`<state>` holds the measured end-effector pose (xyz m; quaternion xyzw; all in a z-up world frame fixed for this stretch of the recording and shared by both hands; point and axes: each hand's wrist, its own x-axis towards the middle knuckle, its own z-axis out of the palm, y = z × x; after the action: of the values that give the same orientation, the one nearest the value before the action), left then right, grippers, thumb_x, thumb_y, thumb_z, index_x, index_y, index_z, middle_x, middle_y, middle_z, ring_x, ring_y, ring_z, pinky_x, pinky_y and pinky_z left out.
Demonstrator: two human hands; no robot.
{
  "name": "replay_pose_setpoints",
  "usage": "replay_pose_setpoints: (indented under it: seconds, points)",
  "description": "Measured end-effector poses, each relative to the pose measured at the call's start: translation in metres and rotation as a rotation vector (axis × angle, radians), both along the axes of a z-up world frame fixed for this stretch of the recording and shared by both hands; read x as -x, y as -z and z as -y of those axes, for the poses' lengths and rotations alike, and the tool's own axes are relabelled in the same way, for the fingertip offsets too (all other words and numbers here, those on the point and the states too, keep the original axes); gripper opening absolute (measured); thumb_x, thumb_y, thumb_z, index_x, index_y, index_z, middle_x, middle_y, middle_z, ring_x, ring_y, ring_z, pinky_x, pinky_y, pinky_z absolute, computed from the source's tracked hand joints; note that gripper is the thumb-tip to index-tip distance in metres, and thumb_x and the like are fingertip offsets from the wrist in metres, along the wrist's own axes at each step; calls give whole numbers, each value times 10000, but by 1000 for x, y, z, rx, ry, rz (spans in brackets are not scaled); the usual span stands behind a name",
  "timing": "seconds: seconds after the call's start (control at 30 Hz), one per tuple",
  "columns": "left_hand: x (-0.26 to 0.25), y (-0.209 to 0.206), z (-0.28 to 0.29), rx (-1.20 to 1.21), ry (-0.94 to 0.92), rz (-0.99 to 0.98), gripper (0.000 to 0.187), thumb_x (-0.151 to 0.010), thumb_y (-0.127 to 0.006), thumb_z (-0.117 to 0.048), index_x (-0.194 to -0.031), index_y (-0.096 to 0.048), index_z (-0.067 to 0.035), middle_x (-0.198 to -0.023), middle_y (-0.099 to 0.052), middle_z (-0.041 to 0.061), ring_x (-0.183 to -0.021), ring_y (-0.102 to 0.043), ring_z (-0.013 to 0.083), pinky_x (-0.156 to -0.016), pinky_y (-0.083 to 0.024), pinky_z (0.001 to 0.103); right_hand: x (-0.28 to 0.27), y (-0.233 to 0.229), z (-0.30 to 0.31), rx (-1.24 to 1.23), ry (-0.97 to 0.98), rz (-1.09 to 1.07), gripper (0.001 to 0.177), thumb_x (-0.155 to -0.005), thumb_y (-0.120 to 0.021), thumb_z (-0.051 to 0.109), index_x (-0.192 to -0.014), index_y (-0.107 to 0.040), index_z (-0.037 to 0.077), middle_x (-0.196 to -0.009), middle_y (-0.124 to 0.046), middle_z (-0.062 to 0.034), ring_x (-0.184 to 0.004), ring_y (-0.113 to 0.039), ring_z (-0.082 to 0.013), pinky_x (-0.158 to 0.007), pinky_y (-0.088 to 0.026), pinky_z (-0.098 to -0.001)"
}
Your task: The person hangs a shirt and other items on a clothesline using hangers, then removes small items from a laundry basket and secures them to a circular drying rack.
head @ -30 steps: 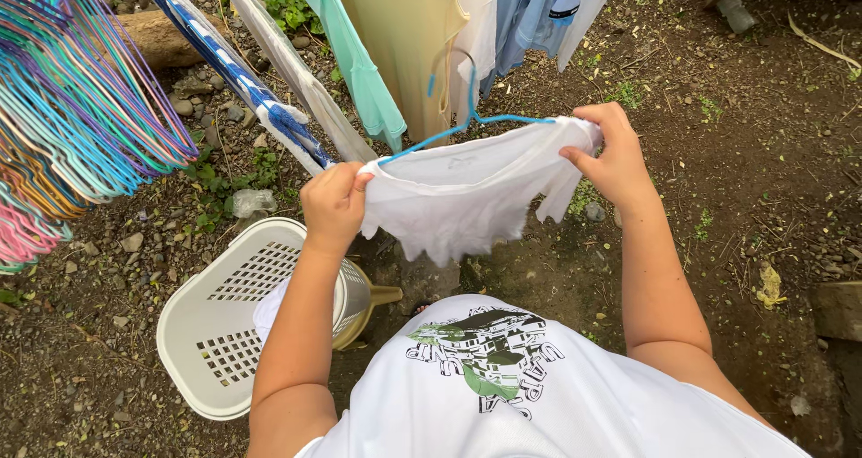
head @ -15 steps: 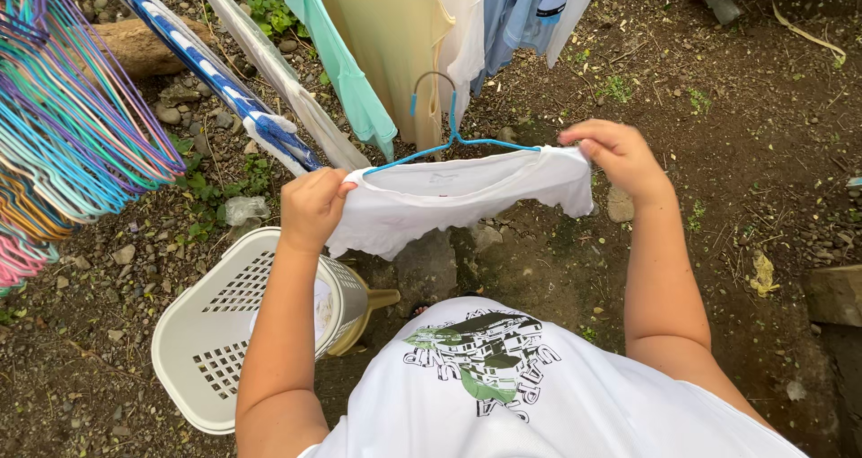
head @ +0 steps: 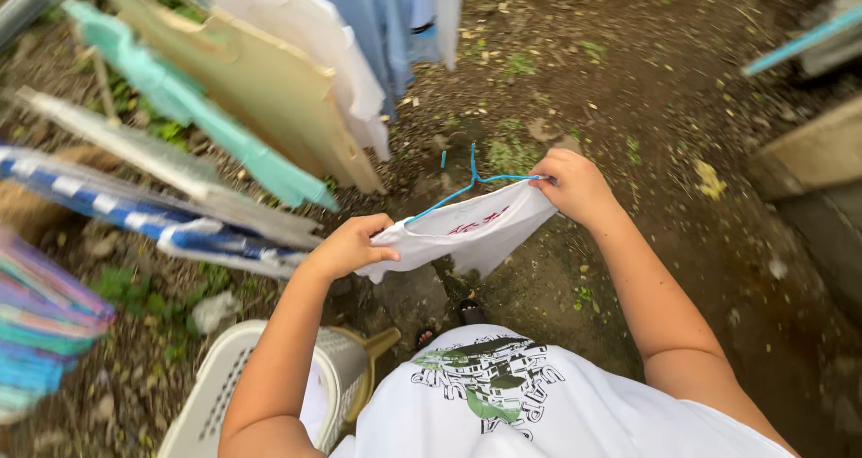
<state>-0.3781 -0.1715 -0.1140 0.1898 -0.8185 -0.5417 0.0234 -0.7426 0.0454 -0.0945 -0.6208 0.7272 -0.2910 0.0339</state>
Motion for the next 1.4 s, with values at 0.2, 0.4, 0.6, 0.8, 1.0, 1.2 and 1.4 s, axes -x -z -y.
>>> replay_pose_setpoints:
  seconds: [0.2, 0.4, 0.6, 0.8, 1.0, 1.2, 1.4]
  points:
    - [68, 2, 21, 248, 387, -39, 272, -764, -789, -38, -1018, -693, -12, -1029, -701, 91, -944, -673, 277, -822, -538, 367, 29, 12, -73, -533, 65, 464, 430, -724, -778, 70, -1145, -727, 141, -862, -695, -115, -826, -674, -257, -724, -553, -394]
    - [135, 21, 1, 449, 495, 41, 255, -769, -684, 54, -1013, -711, -16, -1048, -696, 150, -1038, -663, 364, -877, -526, 414, 29, 32, -107, -1082, 133, 293, 349, -874, -526, 43, -1127, -767, 39, -963, -789, -206, -875, -804, -318, -791, -614, -445]
    - [195, 85, -13, 394, 599, 433, 444, -837, -641, -107, -1280, -622, -107, -1147, -699, 221, -1052, -665, 395, -918, -501, 440, 82, 86, -113, -946, -23, 336, 505, -819, -514, 31, -1273, -699, 154, -1188, -744, -120, -1078, -699, -279, -951, -538, -412]
    - [215, 149, -6, 560, 770, 712, 333, -828, -509, -16, -1050, -735, 90, -1044, -747, 266, -942, -731, 394, -833, -551, 466, 127, 181, -123, -1198, -207, 926, 750, -780, -610, 64, -1502, -449, 190, -1327, -655, -40, -1169, -576, -163, -1026, -470, -347]
    - [217, 168, 13, 543, 808, 628, 423, -802, -507, 46, -1177, -702, 26, -1106, -725, 246, -990, -706, 369, -899, -555, 443, 132, 180, -97, -1092, -421, 618, 846, -648, -682, -34, -1449, -462, 130, -1258, -604, -87, -1173, -557, -210, -1005, -468, -347]
    - [269, 76, 55, 901, 330, 420, 332, -928, -486, -68, -1173, -710, -76, -1207, -680, 181, -1139, -656, 365, -978, -503, 515, 145, 38, -37, -626, -9, 116, 160, -862, -665, 140, -1007, -707, 90, -977, -704, -119, -906, -682, -277, -820, -540, -419]
    - [243, 35, 25, 1417, -596, -679, 459, -954, -494, -211, -1371, -631, -78, -1363, -666, 101, -1316, -584, 405, -1106, -210, 645, 163, 61, -32, 327, 348, -407, 126, -886, -635, 145, -905, -745, 88, -934, -729, -152, -870, -704, -328, -783, -555, -448]
